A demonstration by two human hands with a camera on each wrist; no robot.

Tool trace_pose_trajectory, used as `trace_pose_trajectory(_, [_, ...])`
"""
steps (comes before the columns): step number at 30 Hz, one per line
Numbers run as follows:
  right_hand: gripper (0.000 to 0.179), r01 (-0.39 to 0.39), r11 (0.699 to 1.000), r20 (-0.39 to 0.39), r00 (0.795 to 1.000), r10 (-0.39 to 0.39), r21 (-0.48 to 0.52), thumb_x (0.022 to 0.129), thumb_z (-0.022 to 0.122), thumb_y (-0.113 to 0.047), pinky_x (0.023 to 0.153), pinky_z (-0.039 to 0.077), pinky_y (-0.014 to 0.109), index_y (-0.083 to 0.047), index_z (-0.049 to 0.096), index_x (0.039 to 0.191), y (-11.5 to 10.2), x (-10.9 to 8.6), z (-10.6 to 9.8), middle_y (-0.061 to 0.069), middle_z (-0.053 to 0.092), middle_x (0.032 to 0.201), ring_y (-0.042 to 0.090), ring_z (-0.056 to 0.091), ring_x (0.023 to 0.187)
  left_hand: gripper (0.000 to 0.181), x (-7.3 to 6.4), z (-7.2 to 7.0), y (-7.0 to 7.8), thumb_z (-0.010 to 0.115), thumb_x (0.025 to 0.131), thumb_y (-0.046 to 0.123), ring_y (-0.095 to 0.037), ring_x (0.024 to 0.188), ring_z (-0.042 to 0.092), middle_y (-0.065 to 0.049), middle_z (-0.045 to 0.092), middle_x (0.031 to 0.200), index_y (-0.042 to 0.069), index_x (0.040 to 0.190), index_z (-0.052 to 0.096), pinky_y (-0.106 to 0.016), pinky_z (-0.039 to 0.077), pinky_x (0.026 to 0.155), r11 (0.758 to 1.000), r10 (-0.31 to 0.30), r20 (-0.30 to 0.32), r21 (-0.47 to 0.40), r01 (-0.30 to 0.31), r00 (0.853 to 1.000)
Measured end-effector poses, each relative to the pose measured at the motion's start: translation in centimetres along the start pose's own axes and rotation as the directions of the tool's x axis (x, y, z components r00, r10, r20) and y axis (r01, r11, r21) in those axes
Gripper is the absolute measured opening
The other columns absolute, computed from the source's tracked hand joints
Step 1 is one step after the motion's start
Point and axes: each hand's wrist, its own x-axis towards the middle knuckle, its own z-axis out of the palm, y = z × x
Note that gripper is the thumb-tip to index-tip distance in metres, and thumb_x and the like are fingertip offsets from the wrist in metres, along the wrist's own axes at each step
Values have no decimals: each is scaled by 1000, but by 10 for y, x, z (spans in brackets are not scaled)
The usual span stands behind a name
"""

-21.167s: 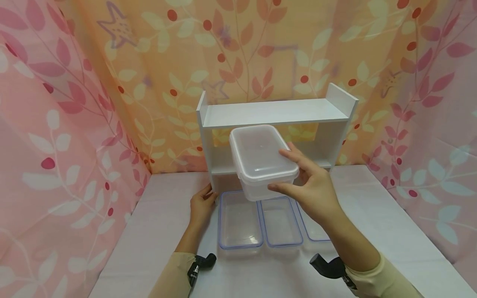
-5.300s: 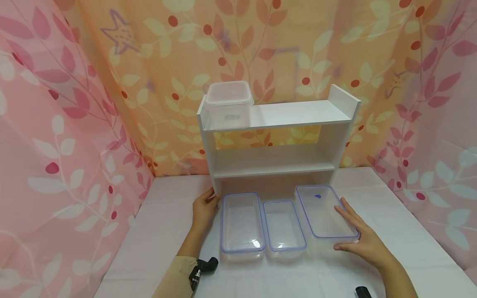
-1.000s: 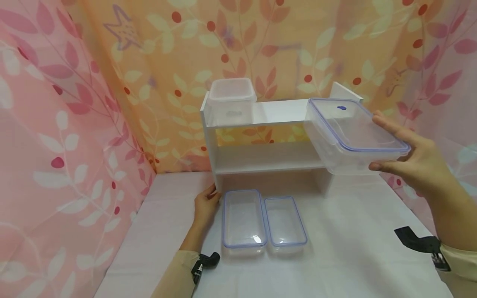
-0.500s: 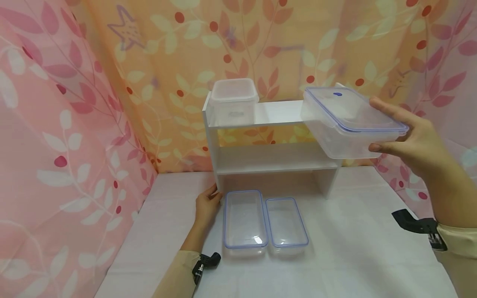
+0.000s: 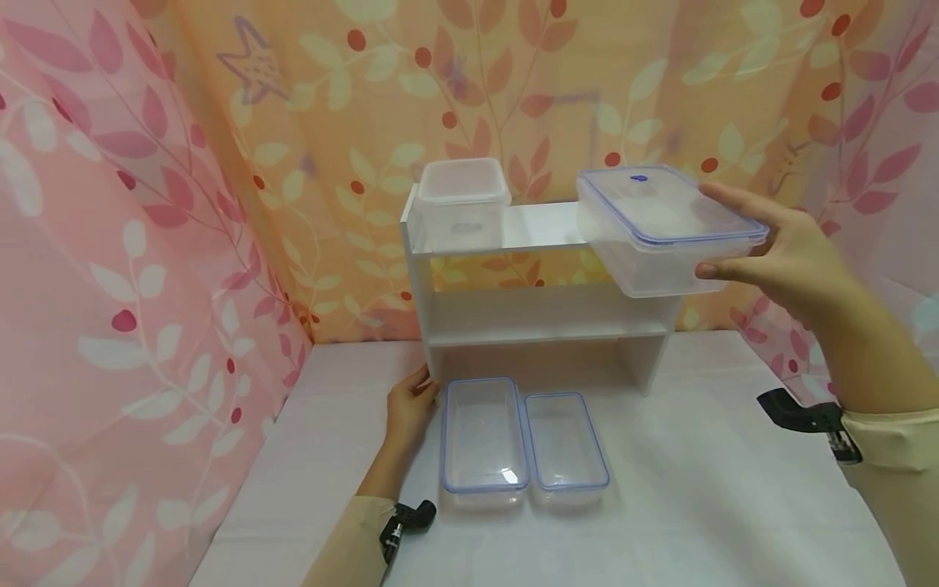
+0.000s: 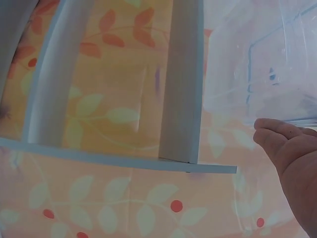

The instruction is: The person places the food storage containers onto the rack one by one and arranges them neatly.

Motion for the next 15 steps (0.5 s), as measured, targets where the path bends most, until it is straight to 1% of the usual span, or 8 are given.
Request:
trace_pose_trajectory(3, [88,47,997,6,999,-47,59,88,77,4,76,54,10,-33,40,158,-3,7,1,0,32,163,9,55,109,44,1,1,0,72,95,9,-25,111,72,-10,67,136,10,138,64,-29,61,75,1000,14,1,6,-14,1000])
trace_pose_trajectory(5, [88,63,995,11,998,-64,81,87,76,7,77,55,10,-31,40,158,-5,11,1,-1,31,165,10,55,110,44,2,1,1,72,95,10,-25,111,72,-10,66,136,10,139,64,-29,61,75,1000,15,4,8,-15,1000])
trace_pose_trajectory(10, [85,20,998,11,1000,-21,55,90,77,-3,78,52,7,-37,39,157,-7,20,1,-6,21,170,18,51,122,45,2,1,2,72,95,8,-25,112,72,-11,65,138,9,139,63,-28,61,76,1000,8,6,15,-8,1000])
trace_pose_trajectory(12, [84,18,999,12,1000,-19,47,90,77,-4,79,51,7,-38,39,157,-8,24,1,-9,17,171,20,49,127,45,2,0,2,72,95,9,-24,112,72,-10,66,137,10,139,64,-27,61,76,1000,3,7,18,-3,1000])
trace_pose_trajectory(15, [85,29,998,16,999,-30,53,89,78,-3,78,51,6,-36,40,157,-9,30,1,-10,15,171,16,50,124,44,3,0,2,72,96,9,-23,112,72,-8,67,137,11,139,64,-28,61,77,1000,-1,12,14,1,1000])
